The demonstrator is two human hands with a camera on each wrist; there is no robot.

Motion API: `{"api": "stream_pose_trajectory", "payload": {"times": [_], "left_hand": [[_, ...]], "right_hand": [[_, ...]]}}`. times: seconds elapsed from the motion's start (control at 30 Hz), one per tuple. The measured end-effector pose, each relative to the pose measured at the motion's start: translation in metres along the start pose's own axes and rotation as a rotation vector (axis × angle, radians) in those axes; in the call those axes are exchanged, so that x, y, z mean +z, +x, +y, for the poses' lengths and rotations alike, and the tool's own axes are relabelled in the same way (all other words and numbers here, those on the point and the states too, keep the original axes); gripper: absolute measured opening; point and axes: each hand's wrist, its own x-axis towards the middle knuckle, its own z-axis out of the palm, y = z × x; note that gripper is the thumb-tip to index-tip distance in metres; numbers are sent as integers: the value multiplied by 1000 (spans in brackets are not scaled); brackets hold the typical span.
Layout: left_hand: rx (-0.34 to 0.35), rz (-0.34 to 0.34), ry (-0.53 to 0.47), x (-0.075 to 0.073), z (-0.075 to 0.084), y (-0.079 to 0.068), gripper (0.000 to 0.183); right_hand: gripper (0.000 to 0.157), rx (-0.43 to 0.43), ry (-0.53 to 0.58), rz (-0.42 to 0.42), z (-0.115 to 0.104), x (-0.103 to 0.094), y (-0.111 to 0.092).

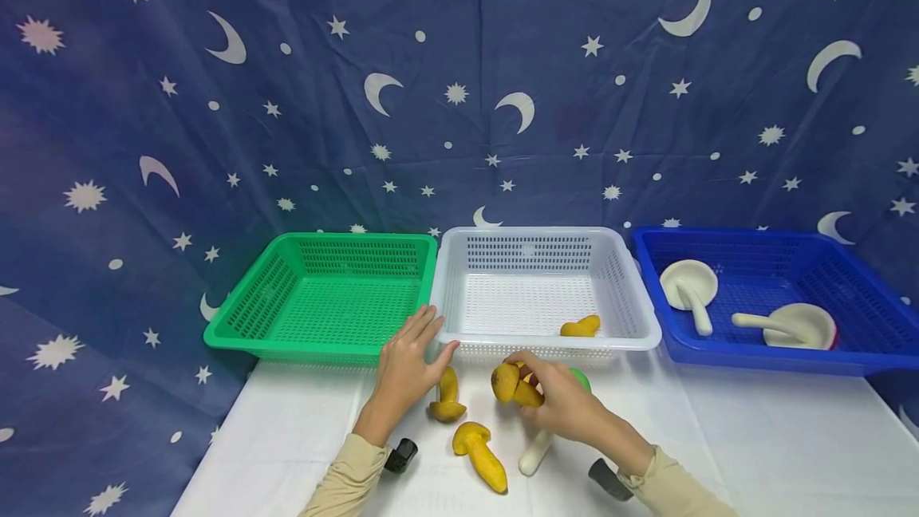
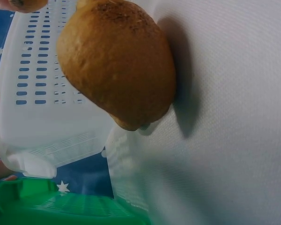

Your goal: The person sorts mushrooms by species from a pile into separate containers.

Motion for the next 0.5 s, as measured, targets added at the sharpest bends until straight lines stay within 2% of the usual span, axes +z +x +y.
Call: {"api": "stream_pose_trajectory", "payload": {"times": [0.5], "left_hand": [[1,0,-3,2,-2,-1,47]], "right_hand": [[57,-35,-8,34,4,-35,5]]}}
